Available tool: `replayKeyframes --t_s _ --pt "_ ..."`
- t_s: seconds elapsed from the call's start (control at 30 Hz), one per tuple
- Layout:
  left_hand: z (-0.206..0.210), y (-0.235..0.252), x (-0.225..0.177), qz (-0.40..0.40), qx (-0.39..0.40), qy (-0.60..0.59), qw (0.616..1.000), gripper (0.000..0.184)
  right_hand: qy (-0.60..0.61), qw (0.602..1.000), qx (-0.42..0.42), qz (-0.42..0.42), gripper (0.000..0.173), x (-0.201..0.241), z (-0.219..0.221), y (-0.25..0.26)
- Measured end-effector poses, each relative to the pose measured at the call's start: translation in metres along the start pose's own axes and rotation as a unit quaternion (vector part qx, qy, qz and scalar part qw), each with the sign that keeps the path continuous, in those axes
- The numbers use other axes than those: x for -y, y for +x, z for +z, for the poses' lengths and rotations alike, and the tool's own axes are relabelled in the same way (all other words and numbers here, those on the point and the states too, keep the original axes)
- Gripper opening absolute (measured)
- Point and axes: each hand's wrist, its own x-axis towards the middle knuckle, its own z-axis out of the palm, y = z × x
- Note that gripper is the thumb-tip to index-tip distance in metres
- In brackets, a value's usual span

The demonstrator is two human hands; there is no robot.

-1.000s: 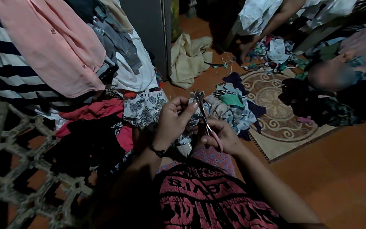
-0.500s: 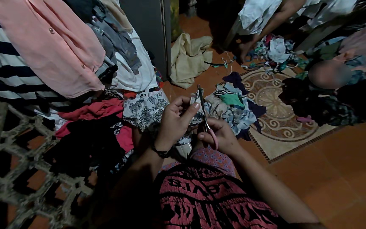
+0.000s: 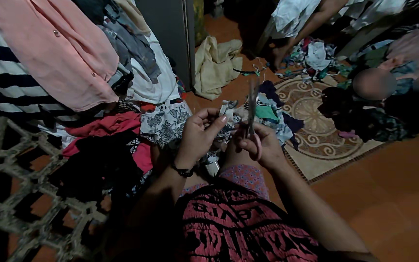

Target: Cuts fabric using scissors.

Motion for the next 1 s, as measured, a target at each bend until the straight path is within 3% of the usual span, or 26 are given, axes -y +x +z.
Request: replayKeyframes --t_s 0.13,0.27,0.53,0.7,0.83,0.93,1.0 --pt "0.0 0.002 0.003 0.049 0.038 0.072 0.995 0.014 -0.074 0.993 -0.08 -0.034 0.06 0.018 -0.005 0.012" --pt "0.004 0.001 0.006 0.024 0.103 0.093 0.99 0.018 -0.091 0.992 -0.07 -0.043 0.042 0.033 -0.02 0.024" --pt "-0.053 -0.004 0.019 0.007 0.103 0.17 0.98 0.011 -0.102 0.973 -0.195 -0.064 0.041 0.045 -0.105 0.037" --pt "-0.087 -0.011 0.021 -0.05 0.047 0.198 0.978 0.007 -0.104 0.96 -0.26 -0.016 0.042 0.037 -0.139 0.028" --pt "-0.089 -0.01 0.028 -0.083 -0.011 0.191 0.978 0.007 -0.108 0.952 -0.285 0.034 0.041 0.023 -0.157 0.029" --pt "-0.072 -0.009 0.027 -0.056 -0.003 0.243 0.968 0.022 -0.167 0.931 -0.31 0.092 0.047 0.005 -0.179 0.042" --pt "-0.053 -0.014 0.017 -0.005 0.021 0.238 0.971 0.015 -0.225 0.906 -0.325 0.153 0.049 -0.017 -0.202 0.055"
